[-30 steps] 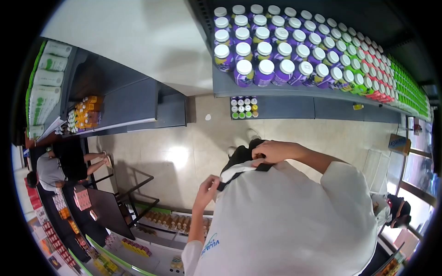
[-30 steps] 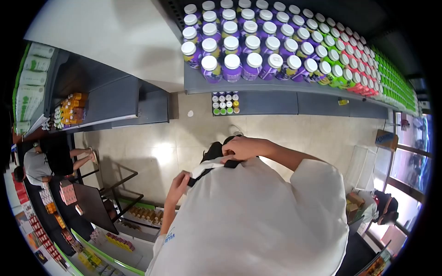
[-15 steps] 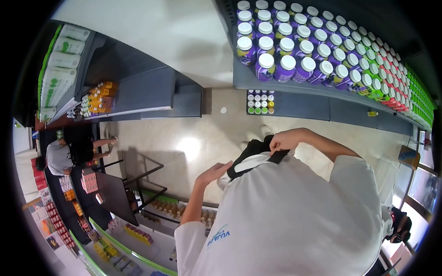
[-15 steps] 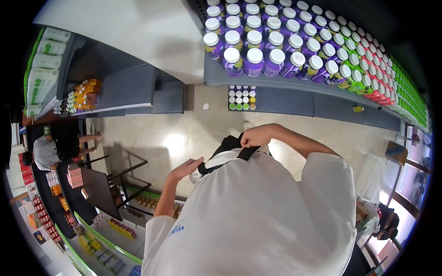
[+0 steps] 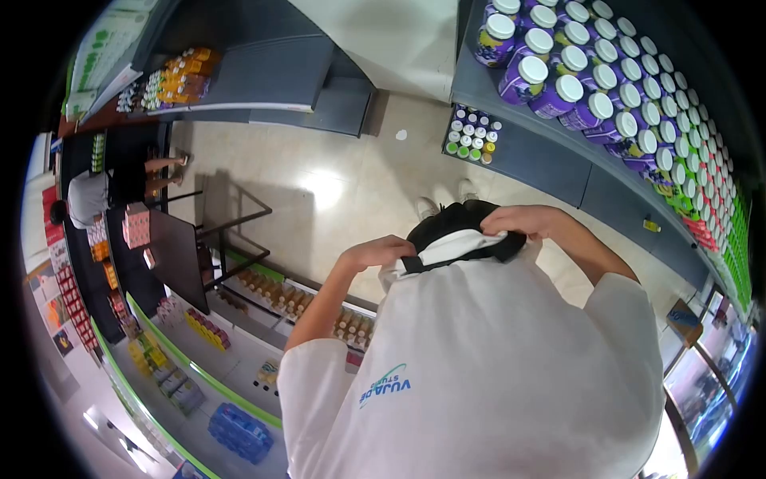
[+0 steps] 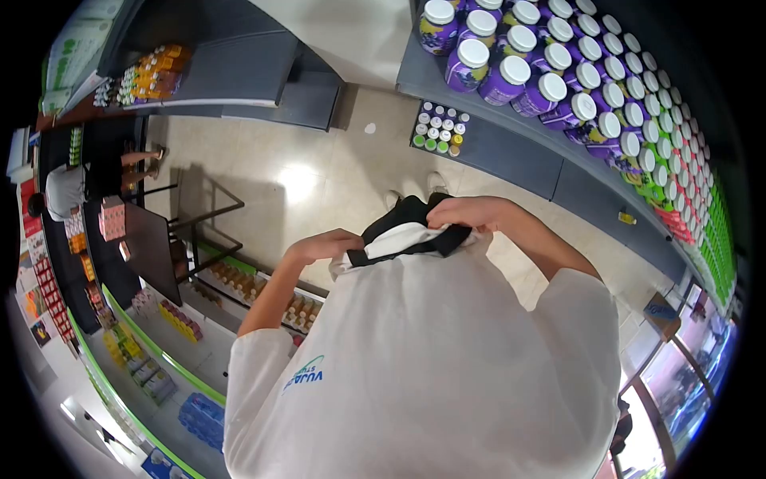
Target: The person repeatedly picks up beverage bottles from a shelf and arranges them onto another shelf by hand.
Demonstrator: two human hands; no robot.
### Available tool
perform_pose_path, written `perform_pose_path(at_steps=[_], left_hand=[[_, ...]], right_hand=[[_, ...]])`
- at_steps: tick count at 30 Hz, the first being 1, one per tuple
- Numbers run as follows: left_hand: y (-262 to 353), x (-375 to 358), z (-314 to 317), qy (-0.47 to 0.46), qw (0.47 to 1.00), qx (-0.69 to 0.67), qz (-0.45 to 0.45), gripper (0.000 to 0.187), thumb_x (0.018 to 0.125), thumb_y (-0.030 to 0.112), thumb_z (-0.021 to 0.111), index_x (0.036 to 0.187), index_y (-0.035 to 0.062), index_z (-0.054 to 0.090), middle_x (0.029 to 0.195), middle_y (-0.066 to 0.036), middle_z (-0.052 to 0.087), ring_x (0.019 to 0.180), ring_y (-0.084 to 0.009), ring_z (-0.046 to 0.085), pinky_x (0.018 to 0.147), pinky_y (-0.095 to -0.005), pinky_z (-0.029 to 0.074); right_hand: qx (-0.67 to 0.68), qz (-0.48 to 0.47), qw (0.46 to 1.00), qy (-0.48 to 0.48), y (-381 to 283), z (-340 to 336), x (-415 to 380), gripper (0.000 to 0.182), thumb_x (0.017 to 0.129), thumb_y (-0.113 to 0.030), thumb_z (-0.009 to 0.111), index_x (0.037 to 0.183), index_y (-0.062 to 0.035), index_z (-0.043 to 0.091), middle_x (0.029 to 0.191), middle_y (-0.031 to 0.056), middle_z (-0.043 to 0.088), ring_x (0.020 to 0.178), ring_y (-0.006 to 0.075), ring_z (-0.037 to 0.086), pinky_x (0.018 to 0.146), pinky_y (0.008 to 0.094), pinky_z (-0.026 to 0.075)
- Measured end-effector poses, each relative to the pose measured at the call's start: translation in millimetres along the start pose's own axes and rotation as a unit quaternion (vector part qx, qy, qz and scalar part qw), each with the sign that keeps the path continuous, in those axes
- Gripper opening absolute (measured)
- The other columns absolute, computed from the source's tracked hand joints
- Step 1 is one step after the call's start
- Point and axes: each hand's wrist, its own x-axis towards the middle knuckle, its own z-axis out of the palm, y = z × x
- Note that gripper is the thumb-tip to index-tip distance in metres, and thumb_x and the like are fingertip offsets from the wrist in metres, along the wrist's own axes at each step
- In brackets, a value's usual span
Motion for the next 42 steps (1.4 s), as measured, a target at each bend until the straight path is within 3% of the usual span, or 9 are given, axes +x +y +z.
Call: perform_pose_path(at_steps=[8,10,17,23,27,32,33,36,42], left_hand=[[-27,21,10,-0.096,0.991,0.089,-0.001,0.03,0.098,0.029,0.05,0.101,0.0047,0.068,0.089,-0.008,0.068,0.093,-0.0202,0.061,0.089,-0.0332,0.046],[-25,12,23,0.063,0.981,0.183,-0.008,0.026,0.099,0.029,0.052,0.101,0.0057,0.063,0.084,-0.011,0.068,0.082,-0.0287,0.065,0.078,-0.0372,0.05],[-31,20,59,0.293,0.879,0.359,0.11,0.023,0.09,0.018,0.057,0.111,0.0104,0.057,0.086,-0.009,0.071,0.079,-0.0344,0.069,0.071,-0.0453,0.047],[-34,64,50,0.287,0.841,0.453,0.072,0.03,0.076,0.008,0.061,0.105,0.0127,0.059,0.073,-0.005,0.068,0.077,-0.0277,0.07,0.067,-0.0461,0.044],[-32,83,51,0.265,0.839,0.473,0.05,0.026,0.076,0.008,0.063,0.101,0.0135,0.062,0.075,-0.005,0.069,0.079,-0.028,0.07,0.071,-0.0462,0.044],[-28,66,40,0.247,0.885,0.392,0.051,0.018,0.078,0.01,0.062,0.097,0.0111,0.064,0.08,-0.011,0.07,0.086,-0.0309,0.07,0.076,-0.0501,0.048],[-27,56,33,0.204,0.913,0.341,0.091,0.02,0.079,0.009,0.061,0.099,0.0091,0.064,0.085,-0.014,0.07,0.09,-0.033,0.069,0.078,-0.0502,0.049],[-5,34,25,0.13,0.948,0.254,0.142,0.026,0.079,0.009,0.06,0.104,0.0054,0.064,0.092,-0.018,0.069,0.095,-0.0374,0.065,0.082,-0.0491,0.05],[-14,-4,29,0.086,0.964,0.155,0.198,0.034,0.08,0.011,0.058,0.113,0.0019,0.062,0.091,-0.025,0.066,0.09,-0.0435,0.062,0.08,-0.0493,0.049]], right_hand=[[-0.26,-0.033,0.965,0.017,24,-6,19,0.023,0.091,-0.02,0.057,0.104,-0.0031,0.066,0.094,0.0065,0.068,0.084,0.0185,0.064,0.072,0.0337,0.048],[-0.475,0.055,0.876,0.06,35,-16,40,0.028,0.093,-0.027,0.061,0.099,0.0001,0.059,0.099,0.0214,0.067,0.09,0.0358,0.065,0.073,0.0439,0.049],[-0.5,-0.137,0.841,0.156,34,10,31,0.024,0.086,-0.009,0.06,0.106,0.0009,0.05,0.107,0.0275,0.06,0.101,0.0467,0.062,0.084,0.0488,0.051],[-0.505,-0.246,0.802,0.204,48,-1,90,0.014,0.079,-0.007,0.06,0.089,0.0001,0.066,0.08,0.0208,0.069,0.084,0.0428,0.068,0.072,0.0463,0.056],[-0.624,-0.134,0.751,0.167,43,-14,127,0.01,0.076,-0.008,0.063,0.077,-0.0025,0.072,0.085,0.021,0.07,0.086,0.0391,0.07,0.074,0.0416,0.057],[-0.441,-0.148,0.87,0.164,51,-19,114,0.025,0.08,-0.018,0.064,0.099,-0.003,0.069,0.101,0.0193,0.071,0.092,0.0364,0.069,0.079,0.042,0.055],[-0.339,-0.292,0.875,0.186,81,-24,105,0.026,0.081,-0.007,0.065,0.107,-0.0031,0.067,0.104,0.0243,0.068,0.103,0.0407,0.064,0.085,0.0451,0.052],[-0.318,-0.112,0.932,0.132,22,6,44,0.031,0.082,-0.004,0.064,0.113,-0.0016,0.066,0.103,0.0235,0.068,0.103,0.0413,0.062,0.087,0.0452,0.05],[-0.446,-0.264,0.849,0.107,16,23,35,0.032,0.083,-0.003,0.065,0.115,0.0008,0.066,0.105,0.0226,0.068,0.096,0.0416,0.062,0.087,0.0442,0.05]])
